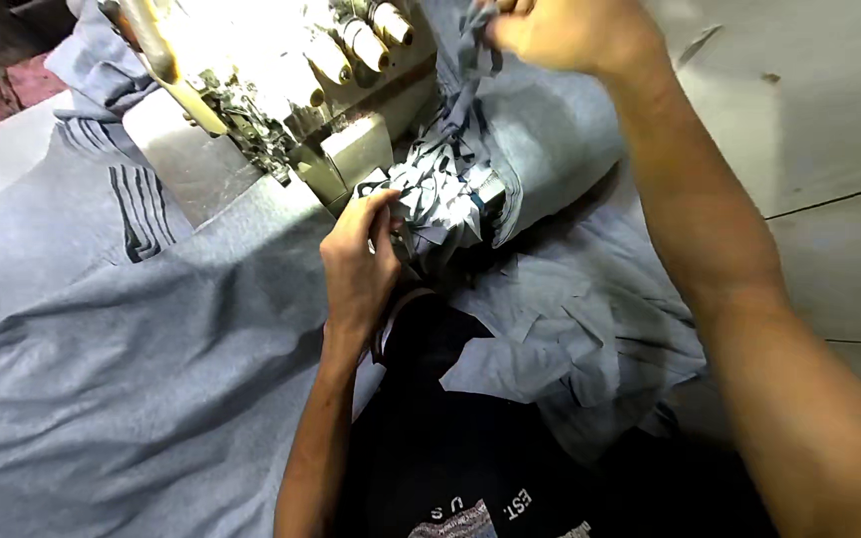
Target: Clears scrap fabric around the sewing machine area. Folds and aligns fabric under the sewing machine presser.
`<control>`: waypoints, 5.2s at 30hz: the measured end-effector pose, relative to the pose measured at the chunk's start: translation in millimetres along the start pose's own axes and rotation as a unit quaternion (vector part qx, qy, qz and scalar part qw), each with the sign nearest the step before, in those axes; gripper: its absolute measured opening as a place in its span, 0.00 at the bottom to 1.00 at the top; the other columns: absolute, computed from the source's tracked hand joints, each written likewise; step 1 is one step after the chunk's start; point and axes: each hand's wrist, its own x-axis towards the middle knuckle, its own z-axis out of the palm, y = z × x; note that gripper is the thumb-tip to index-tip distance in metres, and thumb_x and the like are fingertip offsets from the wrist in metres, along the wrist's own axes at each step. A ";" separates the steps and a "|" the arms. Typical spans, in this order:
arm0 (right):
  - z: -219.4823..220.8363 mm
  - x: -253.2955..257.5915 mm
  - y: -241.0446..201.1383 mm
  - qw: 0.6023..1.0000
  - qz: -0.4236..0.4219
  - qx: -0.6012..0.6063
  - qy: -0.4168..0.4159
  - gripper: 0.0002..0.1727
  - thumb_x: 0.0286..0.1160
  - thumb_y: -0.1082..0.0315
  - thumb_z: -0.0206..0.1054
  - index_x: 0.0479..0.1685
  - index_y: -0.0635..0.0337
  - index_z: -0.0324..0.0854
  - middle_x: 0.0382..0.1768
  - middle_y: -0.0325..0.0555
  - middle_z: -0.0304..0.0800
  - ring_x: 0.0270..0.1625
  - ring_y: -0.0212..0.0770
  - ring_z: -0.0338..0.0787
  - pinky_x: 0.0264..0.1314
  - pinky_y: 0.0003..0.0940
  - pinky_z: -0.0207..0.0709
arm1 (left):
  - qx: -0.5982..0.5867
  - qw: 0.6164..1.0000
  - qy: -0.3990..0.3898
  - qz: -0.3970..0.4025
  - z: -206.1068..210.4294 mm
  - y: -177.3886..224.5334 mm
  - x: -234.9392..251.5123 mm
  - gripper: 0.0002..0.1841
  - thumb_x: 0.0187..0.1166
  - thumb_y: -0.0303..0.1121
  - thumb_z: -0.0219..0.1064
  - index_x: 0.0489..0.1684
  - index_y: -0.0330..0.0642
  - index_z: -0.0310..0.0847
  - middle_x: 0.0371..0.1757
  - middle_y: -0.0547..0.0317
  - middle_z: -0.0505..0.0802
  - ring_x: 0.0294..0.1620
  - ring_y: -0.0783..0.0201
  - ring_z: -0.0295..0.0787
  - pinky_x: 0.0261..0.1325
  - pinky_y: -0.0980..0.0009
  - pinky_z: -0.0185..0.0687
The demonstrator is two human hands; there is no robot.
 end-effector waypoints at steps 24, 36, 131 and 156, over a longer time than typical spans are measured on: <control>0.8 -14.1 -33.1 0.931 -0.067 0.303 -0.191 0.18 0.81 0.73 0.64 0.68 0.57 0.77 0.36 0.34 0.90 0.38 0.24 0.87 0.49 0.21 0.82 | -0.101 0.994 -0.007 -0.036 50.0 10.4 56.2 0.34 0.76 0.43 0.76 0.78 0.36 0.67 0.66 0.49 0.87 0.50 0.61 0.91 0.45 0.64 0.90; 25.6 -11.1 -22.0 0.968 -0.015 0.182 -0.172 0.16 0.81 0.73 0.66 0.66 0.55 0.79 0.34 0.37 0.90 0.31 0.27 0.88 0.41 0.24 0.85 | -0.053 0.998 0.036 -0.019 34.1 -8.7 49.3 0.11 0.87 0.32 0.61 0.52 0.38 0.89 0.48 0.53 0.93 0.48 0.66 0.89 0.54 0.70 0.85; 234.8 -187.8 -131.5 0.900 0.151 0.404 0.065 0.11 0.87 0.61 0.64 0.45 0.55 0.90 0.29 0.34 0.93 0.21 0.28 0.81 0.23 0.23 0.73 | 0.157 0.986 0.045 -0.043 -106.2 1.6 -18.9 0.14 0.89 0.29 0.57 0.65 0.36 0.80 0.53 0.49 0.88 0.42 0.63 0.86 0.40 0.71 0.82; 195.4 -105.9 -125.5 0.987 -0.008 0.158 -0.021 0.11 0.76 0.64 0.67 0.50 0.53 0.92 0.48 0.47 0.88 0.51 0.44 0.88 0.53 0.49 0.82 | -0.138 0.948 -0.039 -0.283 -41.1 -5.7 -79.5 0.07 0.79 0.35 0.73 0.49 0.48 0.87 0.39 0.60 0.90 0.25 0.67 0.81 0.24 0.73 0.78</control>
